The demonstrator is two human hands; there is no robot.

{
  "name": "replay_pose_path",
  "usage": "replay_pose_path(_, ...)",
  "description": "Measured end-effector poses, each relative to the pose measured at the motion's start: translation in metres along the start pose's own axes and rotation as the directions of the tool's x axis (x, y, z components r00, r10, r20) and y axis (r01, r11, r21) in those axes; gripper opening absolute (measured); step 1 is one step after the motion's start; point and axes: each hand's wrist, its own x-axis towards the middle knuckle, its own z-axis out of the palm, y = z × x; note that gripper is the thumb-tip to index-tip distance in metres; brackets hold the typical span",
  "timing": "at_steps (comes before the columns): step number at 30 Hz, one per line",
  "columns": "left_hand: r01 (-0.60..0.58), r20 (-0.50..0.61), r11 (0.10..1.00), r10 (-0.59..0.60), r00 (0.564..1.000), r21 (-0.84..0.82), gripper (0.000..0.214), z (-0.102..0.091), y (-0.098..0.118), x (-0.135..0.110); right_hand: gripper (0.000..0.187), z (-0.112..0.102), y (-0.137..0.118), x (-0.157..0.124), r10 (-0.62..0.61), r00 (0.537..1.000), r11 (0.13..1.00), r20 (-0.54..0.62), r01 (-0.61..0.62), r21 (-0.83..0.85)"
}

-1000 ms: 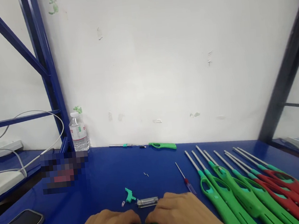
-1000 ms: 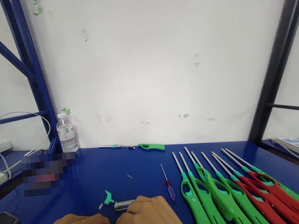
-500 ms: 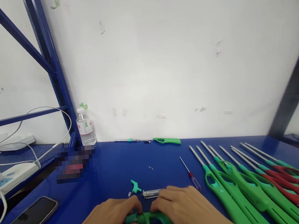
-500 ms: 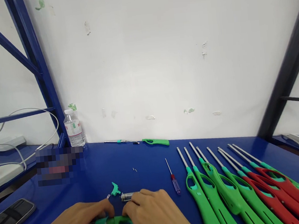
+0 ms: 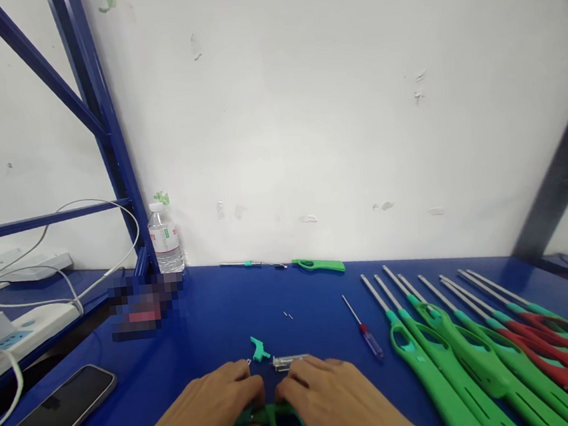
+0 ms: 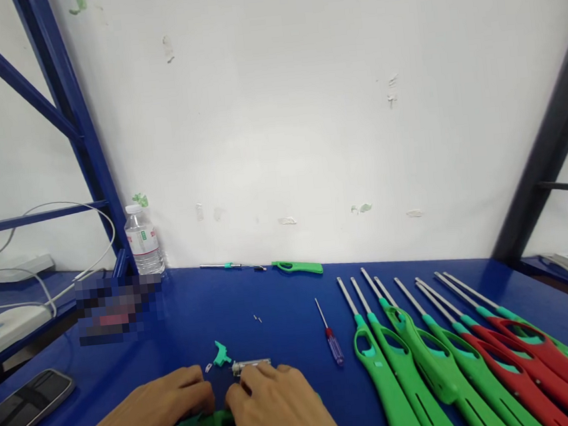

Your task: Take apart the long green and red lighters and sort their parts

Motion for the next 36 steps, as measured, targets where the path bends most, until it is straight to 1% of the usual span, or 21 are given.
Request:
replay_pose_path(2, -0.018, -0.005, 1.000, 0.018, 1.000, 0.000, 0.025, 0.004, -0.003, 0.001, 0.053, 0.011, -0.002, 0.003, -0.044, 0.997, 0.998, -0.070, 0.040, -0.056)
replay_pose_path(5, -0.025, 0.003, 1.000, 0.025, 1.000, -0.008, 0.025, 0.010, -0.007, 0.002, 0.046, 0.019, -0.004, 0.005, -0.090, 0.984, 0.989, -0.151, 0.070, -0.132)
replay_pose_path(7, -0.015, 0.002, 1.000, 0.015, 1.000, -0.010, 0.029, 0.013, -0.009, 0.003, 0.041, 0.019, -0.006, 0.005, -0.094, 0.984, 0.984, -0.151, 0.069, -0.166)
replay_pose_path(9, -0.007, -0.009, 1.000, 0.007, 1.000, -0.009, 0.034, 0.016, -0.014, 0.002, 0.038, 0.017, -0.008, 0.005, -0.073, 0.989, 0.981, -0.128, 0.048, -0.186)
replay_pose_path(11, -0.014, -0.005, 1.000, 0.014, 1.000, -0.018, 0.034, 0.021, -0.021, 0.001, 0.035, 0.015, -0.010, 0.004, -0.052, 0.992, 0.981, -0.116, 0.029, -0.192)
replay_pose_path(12, -0.026, -0.020, 0.999, 0.026, 0.999, -0.028, 0.033, 0.023, -0.024, 0.000, 0.034, 0.014, -0.011, 0.004, -0.044, 0.993, 0.981, -0.112, 0.022, -0.190)
replay_pose_path(15, -0.062, -0.113, 0.996, 0.054, 0.992, -0.065, 0.034, 0.028, -0.031, 0.000, 0.031, 0.012, -0.011, 0.003, -0.026, 0.995, 0.985, -0.097, 0.009, -0.173)
replay_pose_path(16, -0.070, -0.127, 0.994, 0.060, 0.990, -0.078, 0.034, 0.028, -0.031, 0.001, 0.030, 0.011, -0.011, 0.002, -0.016, 0.996, 0.987, -0.093, 0.001, -0.161)
replay_pose_path(19, -0.096, -0.079, 0.989, 0.087, 0.993, -0.111, 0.024, 0.025, -0.027, 0.004, 0.027, 0.008, -0.009, 0.000, -0.004, 0.996, 0.994, -0.092, -0.006, -0.113)
replay_pose_path(21, -0.090, -0.066, 0.989, 0.083, 0.994, -0.117, 0.021, 0.022, -0.025, 0.005, 0.025, 0.007, -0.008, -0.001, -0.010, 0.994, 0.997, -0.110, 0.001, -0.081)
replay_pose_path(23, -0.076, -0.060, 0.990, 0.070, 0.996, -0.118, 0.027, 0.022, -0.026, 0.004, 0.021, 0.004, -0.008, -0.003, 0.005, 0.990, 0.999, -0.142, -0.009, -0.034)
replay_pose_path(25, -0.070, -0.063, 0.990, 0.063, 0.996, -0.119, 0.034, 0.022, -0.029, 0.002, 0.016, -0.001, -0.009, -0.007, 0.038, 0.980, 0.998, -0.197, -0.026, 0.062)
replay_pose_path(28, -0.068, -0.079, 0.991, 0.060, 0.995, -0.115, 0.029, 0.019, -0.034, -0.001, 0.016, -0.014, -0.007, -0.016, 0.135, 0.944, 0.965, -0.300, -0.057, 0.256)
replay_pose_path(29, -0.065, -0.082, 0.992, 0.056, 0.995, -0.112, 0.025, 0.017, -0.034, -0.001, 0.016, -0.019, -0.004, -0.019, 0.183, 0.924, 0.948, -0.335, -0.075, 0.310)
replay_pose_path(31, -0.052, -0.083, 0.993, 0.043, 0.996, -0.105, 0.021, 0.013, -0.035, -0.001, 0.016, -0.029, 0.003, -0.026, 0.309, 0.871, 0.908, -0.383, -0.150, 0.390)
replay_pose_path(33, -0.040, -0.077, 0.995, 0.033, 0.997, -0.096, 0.020, 0.010, -0.035, -0.001, 0.019, -0.034, 0.013, -0.032, 0.436, 0.816, 0.862, -0.378, -0.258, 0.437)
replay_pose_path(36, -0.023, -0.063, 0.996, 0.018, 0.998, -0.082, 0.025, 0.011, -0.034, -0.003, 0.024, -0.031, 0.029, -0.039, 0.563, 0.763, 0.806, -0.317, -0.423, 0.414)
